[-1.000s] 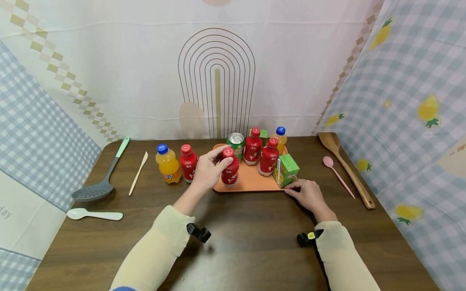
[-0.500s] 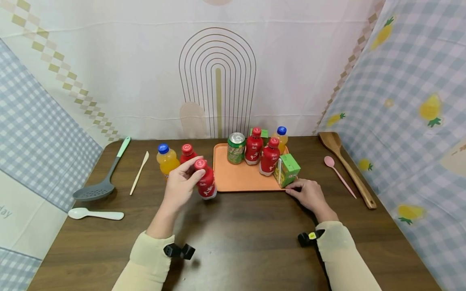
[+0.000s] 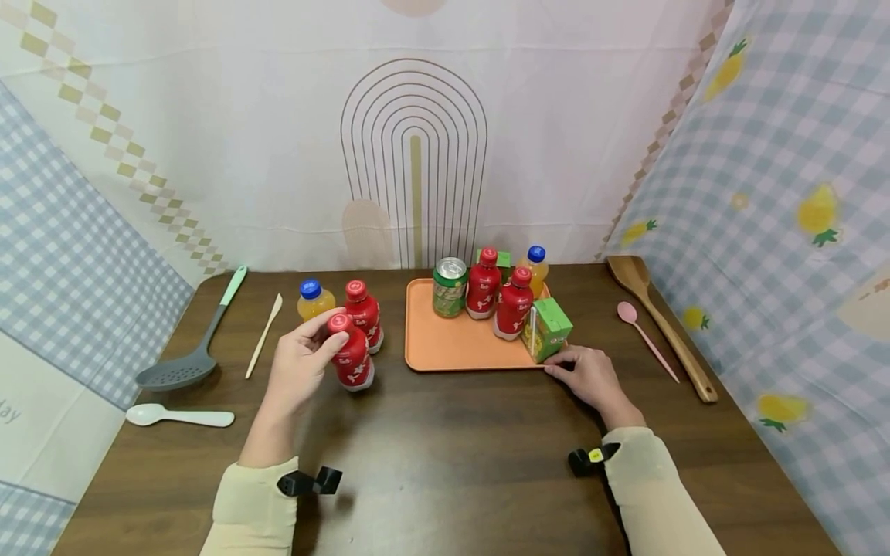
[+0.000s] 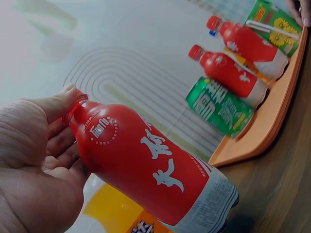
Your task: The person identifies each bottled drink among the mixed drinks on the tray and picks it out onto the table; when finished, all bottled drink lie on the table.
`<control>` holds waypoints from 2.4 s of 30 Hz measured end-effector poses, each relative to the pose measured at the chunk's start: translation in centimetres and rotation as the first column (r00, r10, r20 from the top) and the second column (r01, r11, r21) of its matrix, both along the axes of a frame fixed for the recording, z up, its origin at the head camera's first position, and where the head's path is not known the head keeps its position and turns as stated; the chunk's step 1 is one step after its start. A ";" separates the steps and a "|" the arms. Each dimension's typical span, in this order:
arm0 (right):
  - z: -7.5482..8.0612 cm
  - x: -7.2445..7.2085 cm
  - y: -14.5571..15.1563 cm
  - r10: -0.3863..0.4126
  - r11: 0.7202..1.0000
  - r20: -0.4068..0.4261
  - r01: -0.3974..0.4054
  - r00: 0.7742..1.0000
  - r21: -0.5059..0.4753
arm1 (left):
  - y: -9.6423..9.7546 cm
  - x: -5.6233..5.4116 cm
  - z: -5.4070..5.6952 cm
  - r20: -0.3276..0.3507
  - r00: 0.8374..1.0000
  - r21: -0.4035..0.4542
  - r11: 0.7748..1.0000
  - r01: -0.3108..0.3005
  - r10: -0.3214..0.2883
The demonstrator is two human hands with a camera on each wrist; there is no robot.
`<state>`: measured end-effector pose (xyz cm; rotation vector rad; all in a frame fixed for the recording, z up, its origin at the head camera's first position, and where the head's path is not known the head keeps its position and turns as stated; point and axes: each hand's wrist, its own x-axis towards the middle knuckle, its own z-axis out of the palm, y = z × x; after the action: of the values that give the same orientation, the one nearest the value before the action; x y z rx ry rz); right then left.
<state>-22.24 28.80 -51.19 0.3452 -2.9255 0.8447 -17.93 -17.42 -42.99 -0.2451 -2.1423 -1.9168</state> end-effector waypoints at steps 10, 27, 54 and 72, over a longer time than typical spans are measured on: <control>-0.4 0.2 0.1 0.006 1.000 -0.018 -0.006 1.000 0.000 | -1.5 -0.1 0.0 0.018 0.999 -0.011 0.999 -0.035 0.035; -0.2 0.1 0.0 0.002 1.000 -0.025 -0.001 1.000 0.008 | -3.5 -0.2 -0.6 0.068 0.994 0.064 0.993 -0.095 0.091; 0.1 0.1 0.0 -0.003 1.000 0.004 0.003 1.000 0.006 | -4.7 -0.1 -0.7 0.133 0.984 0.060 0.990 -0.128 0.119; 0.1 0.1 -0.2 -0.001 1.000 -0.011 0.001 1.000 0.002 | -5.3 -0.1 -1.0 0.109 0.993 0.081 0.995 -0.055 0.046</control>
<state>-22.14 28.62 -51.09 0.3478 -2.9168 0.8365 -18.02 -22.67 -44.02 -0.0729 -2.1064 -2.0281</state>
